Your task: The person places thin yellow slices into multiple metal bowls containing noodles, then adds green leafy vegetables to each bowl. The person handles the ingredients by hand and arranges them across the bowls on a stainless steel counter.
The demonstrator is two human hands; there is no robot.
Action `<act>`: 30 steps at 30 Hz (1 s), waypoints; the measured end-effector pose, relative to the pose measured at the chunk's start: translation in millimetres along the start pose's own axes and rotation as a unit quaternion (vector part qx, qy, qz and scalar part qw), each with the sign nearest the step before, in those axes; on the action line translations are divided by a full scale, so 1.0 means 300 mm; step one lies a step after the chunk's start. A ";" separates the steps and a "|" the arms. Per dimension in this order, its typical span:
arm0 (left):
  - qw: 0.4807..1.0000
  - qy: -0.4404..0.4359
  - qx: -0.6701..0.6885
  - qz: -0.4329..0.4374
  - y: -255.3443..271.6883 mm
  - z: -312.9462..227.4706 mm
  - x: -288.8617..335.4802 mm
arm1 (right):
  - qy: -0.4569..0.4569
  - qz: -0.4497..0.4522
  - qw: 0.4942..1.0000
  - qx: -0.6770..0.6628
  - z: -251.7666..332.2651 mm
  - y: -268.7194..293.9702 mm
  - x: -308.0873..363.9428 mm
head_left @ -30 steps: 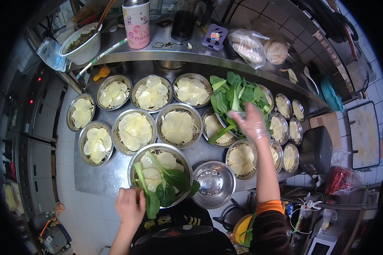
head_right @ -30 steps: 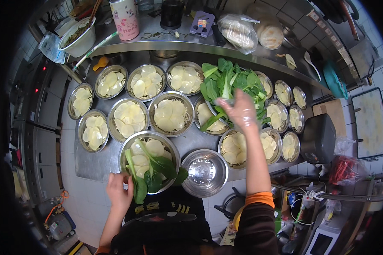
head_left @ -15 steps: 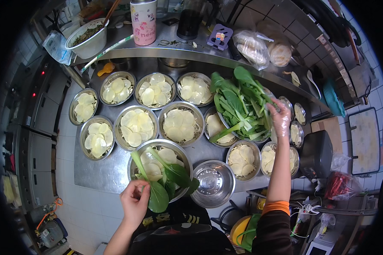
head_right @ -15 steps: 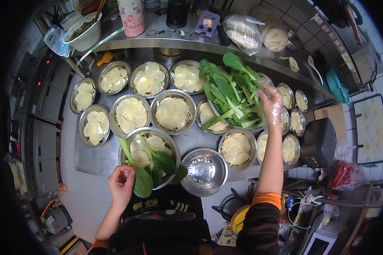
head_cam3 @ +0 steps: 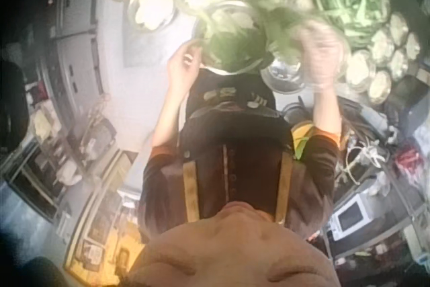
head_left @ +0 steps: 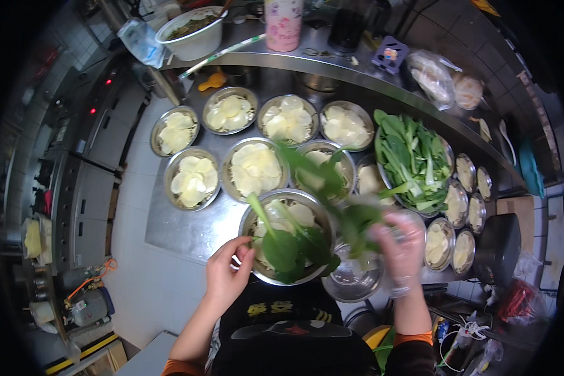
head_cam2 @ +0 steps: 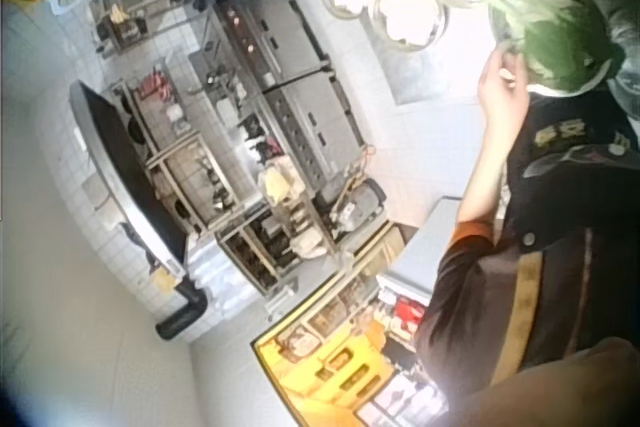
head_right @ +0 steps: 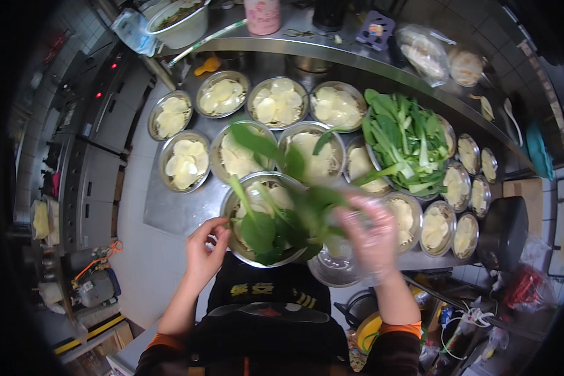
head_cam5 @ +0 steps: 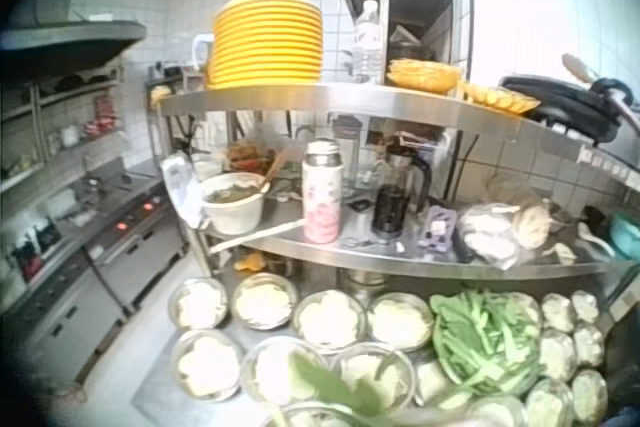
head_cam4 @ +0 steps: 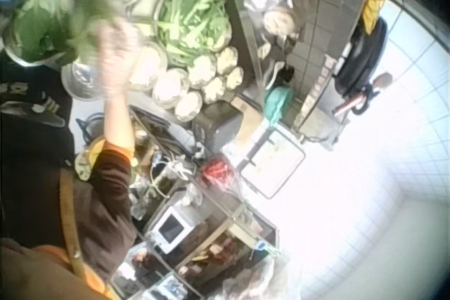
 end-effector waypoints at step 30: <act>0.936 0.194 0.274 0.102 -0.048 0.149 -0.128 | 0.029 0.171 0.958 0.226 -0.246 -0.147 -0.083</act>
Point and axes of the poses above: each hand's wrist, its own x-axis away from the middle knuckle, its own y-axis out of the back of the hand, z = x × y, the point moved 2 cm from there along -x, towards the middle knuckle, and after that the axes turned 13 degrees about -x, right-handed, at the moved point
